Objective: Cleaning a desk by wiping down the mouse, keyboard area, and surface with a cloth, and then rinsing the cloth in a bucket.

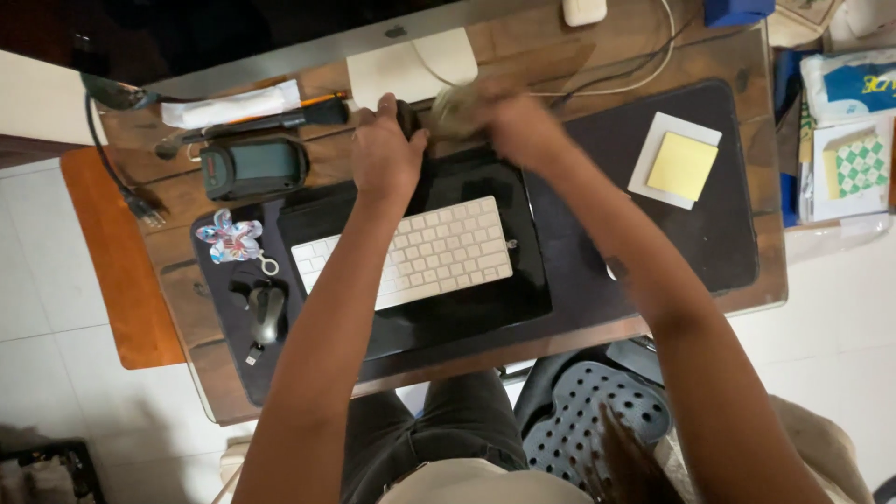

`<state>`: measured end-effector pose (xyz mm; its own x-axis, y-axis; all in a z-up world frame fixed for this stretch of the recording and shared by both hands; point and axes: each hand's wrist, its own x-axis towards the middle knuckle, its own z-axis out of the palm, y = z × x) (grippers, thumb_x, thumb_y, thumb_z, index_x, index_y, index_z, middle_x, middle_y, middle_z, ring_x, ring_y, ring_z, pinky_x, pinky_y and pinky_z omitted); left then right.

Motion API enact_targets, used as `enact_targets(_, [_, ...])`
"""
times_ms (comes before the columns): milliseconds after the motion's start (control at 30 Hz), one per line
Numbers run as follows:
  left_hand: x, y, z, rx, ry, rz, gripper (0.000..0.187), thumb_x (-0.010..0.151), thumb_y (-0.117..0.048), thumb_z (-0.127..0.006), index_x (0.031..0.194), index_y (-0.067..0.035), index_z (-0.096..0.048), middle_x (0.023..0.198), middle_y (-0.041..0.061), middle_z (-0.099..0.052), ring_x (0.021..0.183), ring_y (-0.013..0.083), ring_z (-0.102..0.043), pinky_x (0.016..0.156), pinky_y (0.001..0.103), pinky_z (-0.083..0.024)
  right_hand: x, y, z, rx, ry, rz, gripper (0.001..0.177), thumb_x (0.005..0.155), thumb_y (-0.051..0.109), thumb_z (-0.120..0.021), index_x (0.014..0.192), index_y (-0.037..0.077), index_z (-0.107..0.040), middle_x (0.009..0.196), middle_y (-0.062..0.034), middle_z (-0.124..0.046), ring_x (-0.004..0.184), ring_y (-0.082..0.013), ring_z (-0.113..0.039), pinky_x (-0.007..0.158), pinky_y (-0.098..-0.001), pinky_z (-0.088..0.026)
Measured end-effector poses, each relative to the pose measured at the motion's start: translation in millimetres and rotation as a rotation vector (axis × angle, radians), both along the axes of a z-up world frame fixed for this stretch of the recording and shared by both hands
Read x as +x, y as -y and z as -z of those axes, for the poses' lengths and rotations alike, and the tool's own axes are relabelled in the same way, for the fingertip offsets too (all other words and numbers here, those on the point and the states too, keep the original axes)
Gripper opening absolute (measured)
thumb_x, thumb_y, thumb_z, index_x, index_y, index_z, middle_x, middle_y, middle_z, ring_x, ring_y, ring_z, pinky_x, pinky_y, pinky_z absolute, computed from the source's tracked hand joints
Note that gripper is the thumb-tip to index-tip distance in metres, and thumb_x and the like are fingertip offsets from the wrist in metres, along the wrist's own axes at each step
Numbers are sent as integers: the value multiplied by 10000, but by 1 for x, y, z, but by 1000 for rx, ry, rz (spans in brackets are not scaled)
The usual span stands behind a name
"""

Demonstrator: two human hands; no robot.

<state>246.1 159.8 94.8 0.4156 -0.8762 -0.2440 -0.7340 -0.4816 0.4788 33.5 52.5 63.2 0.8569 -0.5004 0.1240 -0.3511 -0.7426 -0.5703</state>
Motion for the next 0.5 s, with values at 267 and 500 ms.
enact_targets(267, [-11, -9, -8, 15, 151, 28, 718, 893, -398, -821, 1436, -73, -482, 1295, 237, -552, 1186, 491, -548, 815, 591, -568, -37, 35, 11, -64, -177, 98, 247, 763, -152, -607, 854, 12, -767, 911, -243, -682, 895, -428, -704, 745, -470, -563])
enact_targets(500, [-93, 23, -38, 19, -10, 429, 407, 873, 92, -604, 1227, -104, -650, 976, 130, -675, 823, 361, -704, 628, 511, -603, -133, 11, -83, 55, 407, 270, 498, 775, -266, -590, 1204, -88, -770, 1178, -203, -667, 1072, -343, -636, 847, -411, -490])
